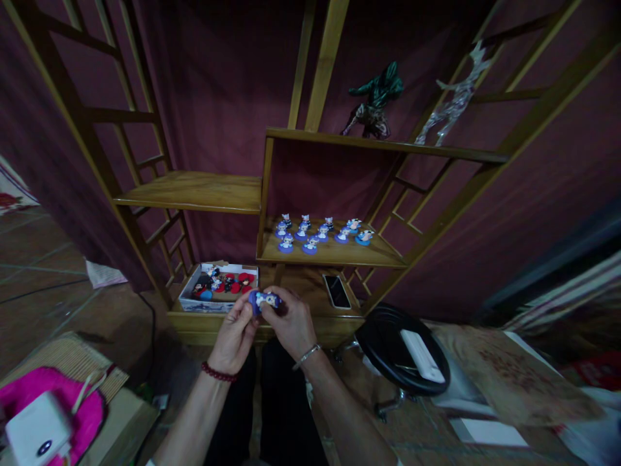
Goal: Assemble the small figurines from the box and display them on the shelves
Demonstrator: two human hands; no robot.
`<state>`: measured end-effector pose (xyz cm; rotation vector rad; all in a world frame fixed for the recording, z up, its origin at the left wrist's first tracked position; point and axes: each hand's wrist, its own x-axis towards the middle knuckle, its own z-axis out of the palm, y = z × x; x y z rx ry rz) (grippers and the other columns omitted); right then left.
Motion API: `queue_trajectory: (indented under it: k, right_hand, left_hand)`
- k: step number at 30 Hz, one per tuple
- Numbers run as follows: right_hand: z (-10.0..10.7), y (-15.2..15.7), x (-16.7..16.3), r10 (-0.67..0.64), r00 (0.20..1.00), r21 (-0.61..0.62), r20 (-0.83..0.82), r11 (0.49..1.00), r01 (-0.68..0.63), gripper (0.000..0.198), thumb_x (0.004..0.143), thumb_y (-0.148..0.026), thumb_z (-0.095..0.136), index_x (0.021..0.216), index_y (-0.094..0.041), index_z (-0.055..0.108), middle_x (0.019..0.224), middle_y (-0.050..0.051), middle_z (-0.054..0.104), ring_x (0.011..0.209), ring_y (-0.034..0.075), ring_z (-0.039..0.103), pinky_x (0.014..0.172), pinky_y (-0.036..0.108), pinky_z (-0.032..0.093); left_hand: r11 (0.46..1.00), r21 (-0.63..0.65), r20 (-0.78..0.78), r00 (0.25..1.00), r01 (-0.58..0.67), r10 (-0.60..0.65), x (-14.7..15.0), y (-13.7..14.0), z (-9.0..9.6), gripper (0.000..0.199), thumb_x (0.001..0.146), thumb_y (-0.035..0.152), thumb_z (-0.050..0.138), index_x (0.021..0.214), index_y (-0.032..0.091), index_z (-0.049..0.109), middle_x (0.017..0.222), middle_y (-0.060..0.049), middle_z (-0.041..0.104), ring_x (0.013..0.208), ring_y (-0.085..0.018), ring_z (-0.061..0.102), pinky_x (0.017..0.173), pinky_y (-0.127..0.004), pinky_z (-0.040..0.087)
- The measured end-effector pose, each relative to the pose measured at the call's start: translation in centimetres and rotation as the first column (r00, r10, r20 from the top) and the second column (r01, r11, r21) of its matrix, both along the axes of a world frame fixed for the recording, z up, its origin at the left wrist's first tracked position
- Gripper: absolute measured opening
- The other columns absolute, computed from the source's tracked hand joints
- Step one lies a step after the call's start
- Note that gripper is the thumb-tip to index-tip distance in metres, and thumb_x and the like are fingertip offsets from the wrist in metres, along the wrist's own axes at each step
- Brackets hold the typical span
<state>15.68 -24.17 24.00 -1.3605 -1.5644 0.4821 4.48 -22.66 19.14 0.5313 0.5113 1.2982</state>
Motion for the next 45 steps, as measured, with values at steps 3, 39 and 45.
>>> queue_trajectory:
  k: [3, 39, 45]
  right_hand:
    - [-0.2, 0.1, 0.0, -0.003, 1.0, 0.01, -0.015, 1.0, 0.004, 0.018, 0.07, -0.021, 0.056, 0.087, -0.021, 0.061, 0.081, 0.001, 0.062, 0.074, 0.013, 0.057, 0.07, 0.024, 0.045]
    - [1.7, 0.8, 1.4, 0.363, 0.852, 0.143, 0.377, 0.886, -0.441, 0.023, 0.079, -0.015, 0.046, 0.096, -0.021, 0.059, 0.094, 0.004, 0.059, 0.088, 0.012, 0.055, 0.08, 0.025, 0.046]
    - [2.3, 1.0, 2.0, 0.426, 0.786, 0.116, 0.449, 0.844, -0.523, 0.025, 0.079, -0.015, 0.045, 0.1, -0.02, 0.058, 0.095, 0.004, 0.059, 0.087, 0.012, 0.055, 0.079, 0.024, 0.046]
  left_hand:
    - [1.0, 0.005, -0.007, 1.0, -0.014, 0.014, 0.0, -0.1, 0.1, 0.032, 0.065, 0.022, 0.068, 0.096, 0.02, 0.063, 0.094, 0.0, 0.062, 0.076, -0.007, 0.054, 0.065, -0.016, 0.041]
    - [0.96, -0.269, 0.18, 0.983, 0.078, -0.03, 0.0, -0.9, 1.0, 0.019, 0.082, 0.024, 0.047, 0.077, 0.01, 0.059, 0.068, -0.002, 0.06, 0.052, -0.006, 0.054, 0.05, -0.018, 0.047]
    - [0.956, -0.25, 0.261, 0.961, 0.156, -0.089, 0.1, -0.9, 0.7, 0.012, 0.079, 0.021, 0.052, 0.074, 0.011, 0.059, 0.066, -0.002, 0.059, 0.05, -0.005, 0.052, 0.04, -0.012, 0.04]
